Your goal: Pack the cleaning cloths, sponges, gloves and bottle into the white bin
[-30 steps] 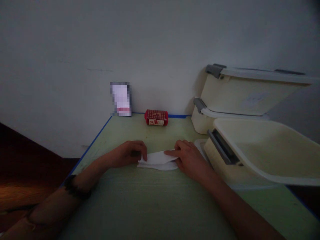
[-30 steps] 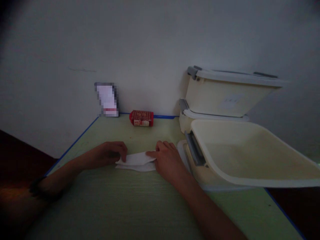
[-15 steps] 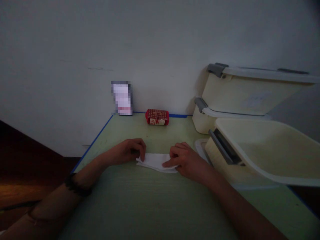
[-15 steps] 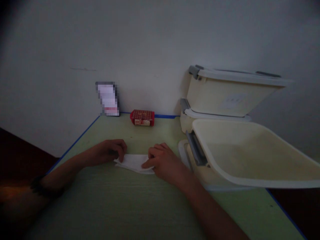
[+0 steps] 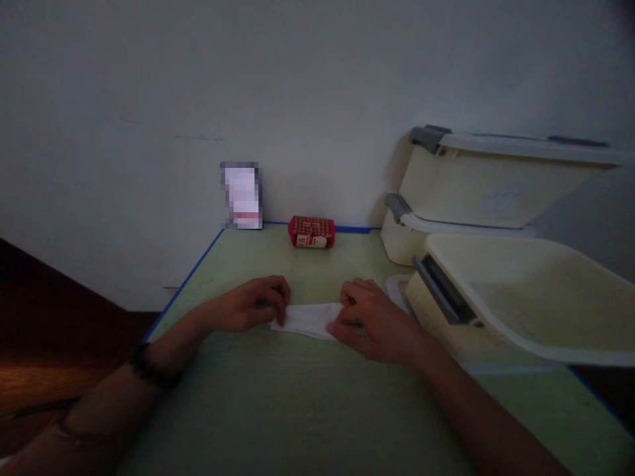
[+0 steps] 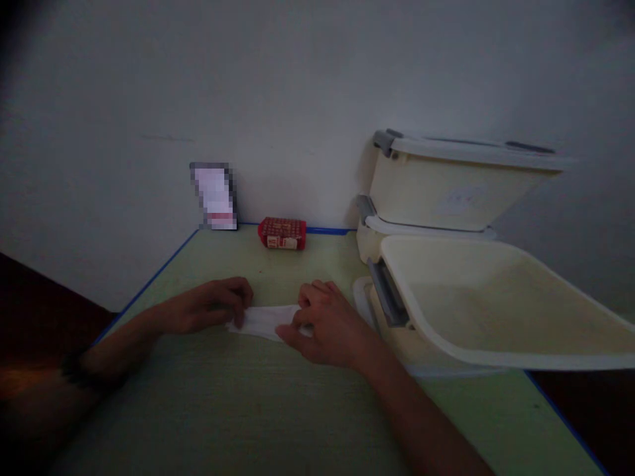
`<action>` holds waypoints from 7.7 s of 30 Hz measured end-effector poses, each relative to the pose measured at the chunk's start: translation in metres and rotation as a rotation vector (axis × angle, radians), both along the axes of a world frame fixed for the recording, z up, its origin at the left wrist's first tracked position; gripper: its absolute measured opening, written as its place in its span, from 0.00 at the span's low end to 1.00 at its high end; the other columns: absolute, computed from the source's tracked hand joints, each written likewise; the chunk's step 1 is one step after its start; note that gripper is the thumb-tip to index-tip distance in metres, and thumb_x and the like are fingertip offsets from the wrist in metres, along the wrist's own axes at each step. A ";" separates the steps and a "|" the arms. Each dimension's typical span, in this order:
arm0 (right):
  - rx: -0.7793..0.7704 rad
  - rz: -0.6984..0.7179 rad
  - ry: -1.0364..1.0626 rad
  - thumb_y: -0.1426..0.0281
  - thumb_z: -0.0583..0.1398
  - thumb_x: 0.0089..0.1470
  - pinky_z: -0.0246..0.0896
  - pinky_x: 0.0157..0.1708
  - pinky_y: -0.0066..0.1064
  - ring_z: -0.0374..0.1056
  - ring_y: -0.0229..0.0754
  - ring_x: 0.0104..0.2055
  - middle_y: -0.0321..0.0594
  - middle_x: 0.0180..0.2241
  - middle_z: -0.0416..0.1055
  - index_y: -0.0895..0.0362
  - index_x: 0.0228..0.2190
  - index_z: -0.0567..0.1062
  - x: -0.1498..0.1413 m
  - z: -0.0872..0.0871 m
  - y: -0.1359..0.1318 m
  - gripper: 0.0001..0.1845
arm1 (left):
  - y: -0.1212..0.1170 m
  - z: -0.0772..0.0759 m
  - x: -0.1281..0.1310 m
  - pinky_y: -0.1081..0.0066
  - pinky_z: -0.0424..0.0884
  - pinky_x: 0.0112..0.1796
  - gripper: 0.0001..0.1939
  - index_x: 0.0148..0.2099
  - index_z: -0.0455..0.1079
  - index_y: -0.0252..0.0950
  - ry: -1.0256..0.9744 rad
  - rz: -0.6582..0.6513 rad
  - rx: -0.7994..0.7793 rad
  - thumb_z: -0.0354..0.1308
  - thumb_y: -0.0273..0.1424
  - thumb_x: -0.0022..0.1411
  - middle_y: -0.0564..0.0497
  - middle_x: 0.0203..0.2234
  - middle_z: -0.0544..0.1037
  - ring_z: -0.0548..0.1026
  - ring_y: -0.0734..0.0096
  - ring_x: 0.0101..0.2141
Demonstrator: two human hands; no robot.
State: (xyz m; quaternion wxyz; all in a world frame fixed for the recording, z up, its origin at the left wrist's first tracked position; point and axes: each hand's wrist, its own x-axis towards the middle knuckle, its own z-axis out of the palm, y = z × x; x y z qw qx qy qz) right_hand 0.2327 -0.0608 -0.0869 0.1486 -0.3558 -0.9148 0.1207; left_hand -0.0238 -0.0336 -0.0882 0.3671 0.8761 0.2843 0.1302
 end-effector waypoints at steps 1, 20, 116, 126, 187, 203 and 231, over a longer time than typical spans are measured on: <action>0.031 -0.018 0.003 0.61 0.53 0.54 0.51 0.36 0.34 0.57 0.38 0.31 0.37 0.25 0.61 0.57 0.21 0.76 -0.001 -0.001 0.000 0.19 | -0.001 0.000 0.001 0.71 0.64 0.39 0.09 0.30 0.70 0.35 -0.005 0.012 0.012 0.49 0.26 0.56 0.50 0.35 0.65 0.67 0.70 0.35; -0.182 -0.225 -0.002 0.69 0.54 0.55 0.58 0.39 0.34 0.64 0.42 0.37 0.42 0.34 0.71 0.59 0.39 0.70 -0.018 -0.017 -0.001 0.10 | -0.002 -0.006 0.006 0.69 0.62 0.44 0.07 0.36 0.69 0.38 0.190 0.186 0.144 0.56 0.34 0.54 0.51 0.38 0.63 0.66 0.69 0.41; -0.626 -0.353 1.015 0.61 0.54 0.52 0.58 0.27 0.26 0.61 0.34 0.27 0.32 0.24 0.62 0.56 0.28 0.65 -0.031 -0.032 0.000 0.11 | -0.016 -0.019 0.042 0.72 0.67 0.35 0.08 0.33 0.65 0.33 -0.312 0.386 -0.701 0.60 0.28 0.50 0.54 0.29 0.75 0.73 0.74 0.32; -0.750 -0.163 0.792 0.67 0.56 0.52 0.64 0.36 0.34 0.68 0.41 0.37 0.41 0.35 0.71 0.57 0.39 0.67 -0.025 -0.034 0.000 0.12 | -0.011 -0.024 0.041 0.72 0.67 0.32 0.09 0.34 0.63 0.33 -0.448 0.430 -0.704 0.59 0.31 0.52 0.53 0.28 0.76 0.73 0.74 0.30; -0.063 0.042 0.425 0.72 0.58 0.51 0.60 0.40 0.33 0.61 0.38 0.39 0.39 0.36 0.62 0.52 0.36 0.74 -0.015 -0.030 0.005 0.09 | -0.001 -0.021 0.020 0.71 0.65 0.41 0.06 0.36 0.69 0.35 -0.167 0.169 0.137 0.57 0.27 0.53 0.49 0.35 0.68 0.69 0.71 0.37; -0.013 0.101 0.432 0.71 0.61 0.46 0.58 0.41 0.35 0.62 0.41 0.40 0.40 0.36 0.65 0.52 0.36 0.71 -0.016 -0.027 0.001 0.11 | -0.005 -0.015 0.021 0.69 0.65 0.41 0.07 0.37 0.71 0.37 -0.183 0.144 0.085 0.55 0.31 0.56 0.49 0.33 0.70 0.69 0.70 0.37; -0.128 -0.085 0.230 0.67 0.60 0.48 0.51 0.47 0.40 0.59 0.43 0.45 0.39 0.40 0.66 0.53 0.36 0.71 -0.016 -0.033 0.003 0.10 | -0.002 -0.022 0.021 0.67 0.63 0.43 0.08 0.36 0.70 0.37 0.055 0.271 0.243 0.53 0.35 0.57 0.50 0.33 0.71 0.67 0.66 0.39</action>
